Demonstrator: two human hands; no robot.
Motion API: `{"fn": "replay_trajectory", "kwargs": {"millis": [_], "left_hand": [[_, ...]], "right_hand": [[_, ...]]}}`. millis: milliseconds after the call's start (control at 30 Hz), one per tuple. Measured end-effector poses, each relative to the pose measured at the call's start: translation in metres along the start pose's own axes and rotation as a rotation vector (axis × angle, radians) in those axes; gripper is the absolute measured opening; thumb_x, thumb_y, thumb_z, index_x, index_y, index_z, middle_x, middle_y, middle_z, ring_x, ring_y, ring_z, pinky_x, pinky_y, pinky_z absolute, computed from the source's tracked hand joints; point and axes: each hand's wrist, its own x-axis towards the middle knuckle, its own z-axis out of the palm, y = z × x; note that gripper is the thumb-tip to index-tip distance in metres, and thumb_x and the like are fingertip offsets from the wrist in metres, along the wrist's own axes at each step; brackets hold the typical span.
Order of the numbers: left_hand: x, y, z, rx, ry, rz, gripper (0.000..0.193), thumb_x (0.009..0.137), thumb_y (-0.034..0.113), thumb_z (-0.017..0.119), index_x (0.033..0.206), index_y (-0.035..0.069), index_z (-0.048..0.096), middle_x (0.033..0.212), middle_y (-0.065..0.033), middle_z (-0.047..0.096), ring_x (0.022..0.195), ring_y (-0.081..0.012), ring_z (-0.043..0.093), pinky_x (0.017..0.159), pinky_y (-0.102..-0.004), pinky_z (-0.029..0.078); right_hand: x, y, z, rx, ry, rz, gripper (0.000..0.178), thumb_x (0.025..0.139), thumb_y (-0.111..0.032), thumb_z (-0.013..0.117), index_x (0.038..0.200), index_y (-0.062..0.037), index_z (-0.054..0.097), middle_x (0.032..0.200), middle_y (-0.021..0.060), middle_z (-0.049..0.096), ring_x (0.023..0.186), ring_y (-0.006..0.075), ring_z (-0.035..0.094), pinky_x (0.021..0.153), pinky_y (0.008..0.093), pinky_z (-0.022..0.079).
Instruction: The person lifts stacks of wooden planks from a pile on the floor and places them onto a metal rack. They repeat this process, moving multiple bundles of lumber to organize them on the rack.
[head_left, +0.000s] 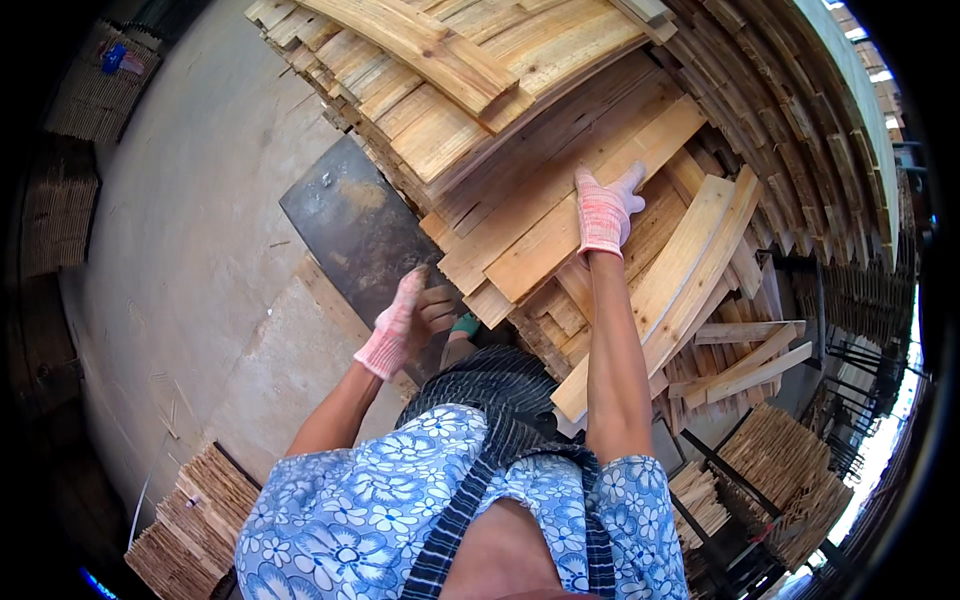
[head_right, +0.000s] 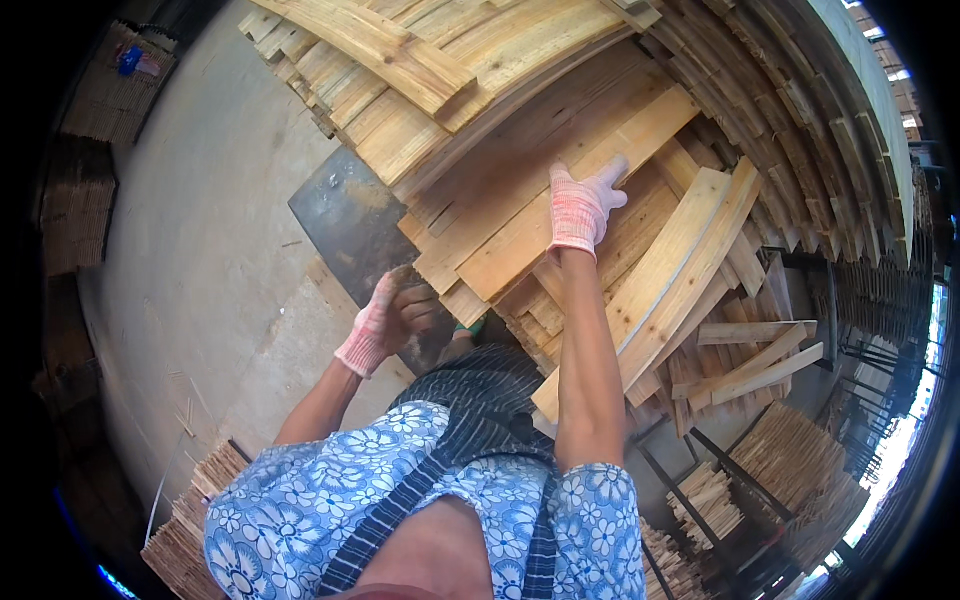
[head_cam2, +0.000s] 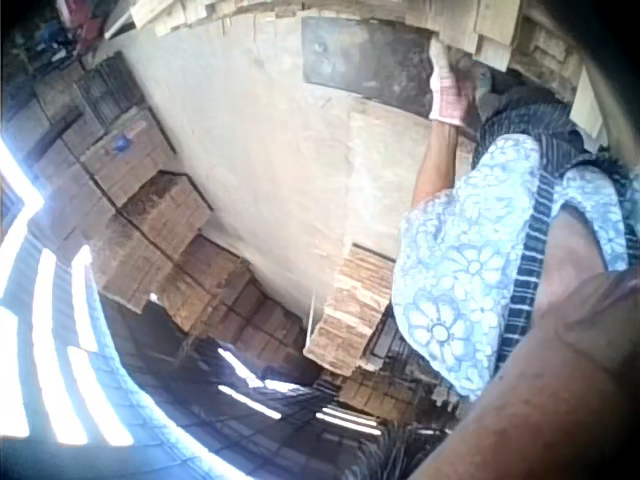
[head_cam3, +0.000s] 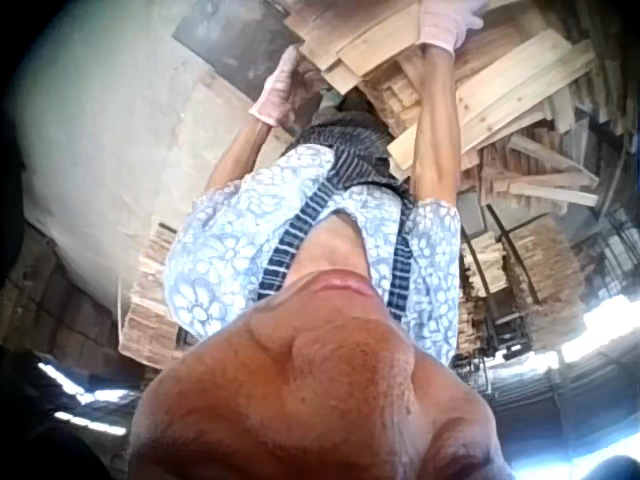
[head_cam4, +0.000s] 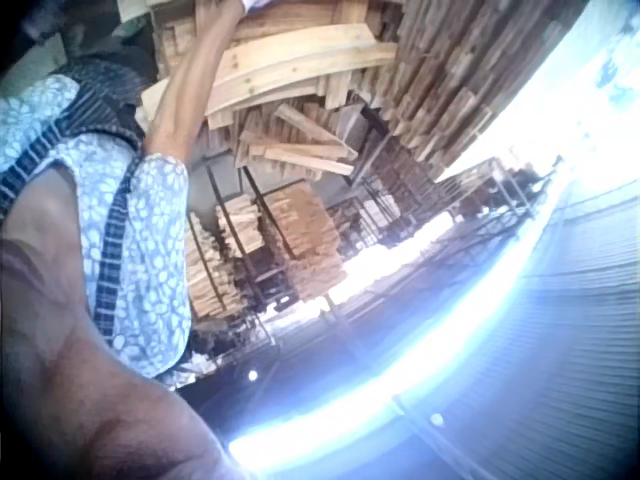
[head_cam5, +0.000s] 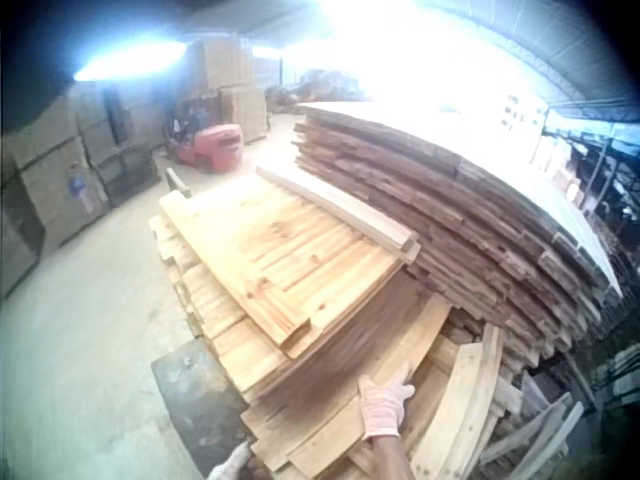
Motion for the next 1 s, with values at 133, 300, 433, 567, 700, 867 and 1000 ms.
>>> {"fn": "replay_trajectory", "kwargs": {"millis": [133, 300, 433, 567, 700, 867, 1000], "left_hand": [[0.061, -0.008, 0.008, -0.232, -0.19, -0.125, 0.055, 0.096, 0.047, 0.074, 0.131, 0.011, 0.052, 0.12, -0.0106, 0.059, 0.107, -0.0259, 0.057, 0.092, -0.0484, 0.049], [0.063, 0.011, 0.06, -0.274, -0.229, -0.134, 0.072, 0.093, 0.041, 0.077, 0.149, 0.007, 0.046, 0.149, -0.0158, 0.054, 0.137, -0.038, 0.052, 0.114, -0.0622, 0.041], [0.089, -0.003, 0.047, -0.177, -0.017, 0.043, 0.064, 0.095, 0.036, 0.076, 0.145, 0.007, 0.051, 0.145, -0.0129, 0.058, 0.132, -0.0365, 0.056, 0.11, -0.0625, 0.045], [0.081, -0.004, 0.057, -0.05, 0.045, 0.14, 0.066, 0.095, 0.041, 0.075, 0.146, 0.008, 0.05, 0.145, -0.0114, 0.058, 0.131, -0.0353, 0.057, 0.11, -0.0604, 0.047], [0.085, -0.013, 0.047, -0.046, -0.049, 0.15, 0.064, 0.095, 0.047, 0.073, 0.141, 0.01, 0.05, 0.136, -0.0112, 0.059, 0.123, -0.0337, 0.058, 0.103, -0.0587, 0.05], [0.072, -0.013, 0.016, -0.018, -0.01, 0.07, 0.051, 0.096, 0.054, 0.07, 0.125, 0.014, 0.055, 0.11, -0.0113, 0.064, 0.1, -0.0308, 0.064, 0.082, -0.0556, 0.057], [0.058, -0.02, -0.004, -0.028, -0.161, 0.004, 0.036, 0.099, 0.049, 0.068, 0.107, 0.017, 0.056, 0.08, -0.0022, 0.052, 0.072, -0.0209, 0.051, 0.066, -0.041, 0.051]], "right_hand": [[0.002, 0.002, -0.006, -0.007, 0.003, 0.016, 0.11, 0.079, -0.04, 0.082, 0.164, -0.0181, 0.016, 0.136, 0.0339, 0.041, 0.112, 0.0499, 0.063, 0.096, 0.0515, 0.053], [0.015, 0.017, -0.012, 0.04, 0.01, -0.096, 0.105, 0.078, -0.039, 0.082, 0.162, -0.0187, 0.022, 0.146, 0.0346, 0.036, 0.118, 0.0496, 0.061, 0.104, 0.049, 0.051], [-0.032, 0.039, -0.071, 0.008, 0.002, -0.248, 0.09, 0.08, -0.036, 0.08, 0.157, -0.0155, 0.037, 0.147, 0.0302, 0.038, 0.129, 0.0474, 0.054, 0.109, 0.0475, 0.048], [-0.085, 0.091, -0.106, -0.462, 0.152, -0.223, 0.077, 0.083, -0.032, 0.076, 0.153, -0.0183, 0.046, 0.141, 0.0297, 0.044, 0.121, 0.0476, 0.056, 0.101, 0.0539, 0.05], [-0.077, 0.135, -0.071, -0.91, 0.242, -0.173, 0.07, 0.088, -0.029, 0.072, 0.153, -0.0226, 0.046, 0.136, 0.0277, 0.049, 0.115, 0.0424, 0.058, 0.09, 0.0523, 0.051], [-0.053, 0.122, -0.065, -0.827, 0.229, -0.108, 0.063, 0.093, -0.022, 0.064, 0.153, -0.0237, 0.044, 0.133, 0.0289, 0.052, 0.114, 0.0404, 0.058, 0.087, 0.0515, 0.051], [-0.064, 0.098, -0.098, -0.604, 0.122, -0.061, 0.076, 0.084, -0.026, 0.077, 0.152, -0.0234, 0.042, 0.132, 0.0254, 0.052, 0.118, 0.0424, 0.057, 0.094, 0.0559, 0.052]]}}
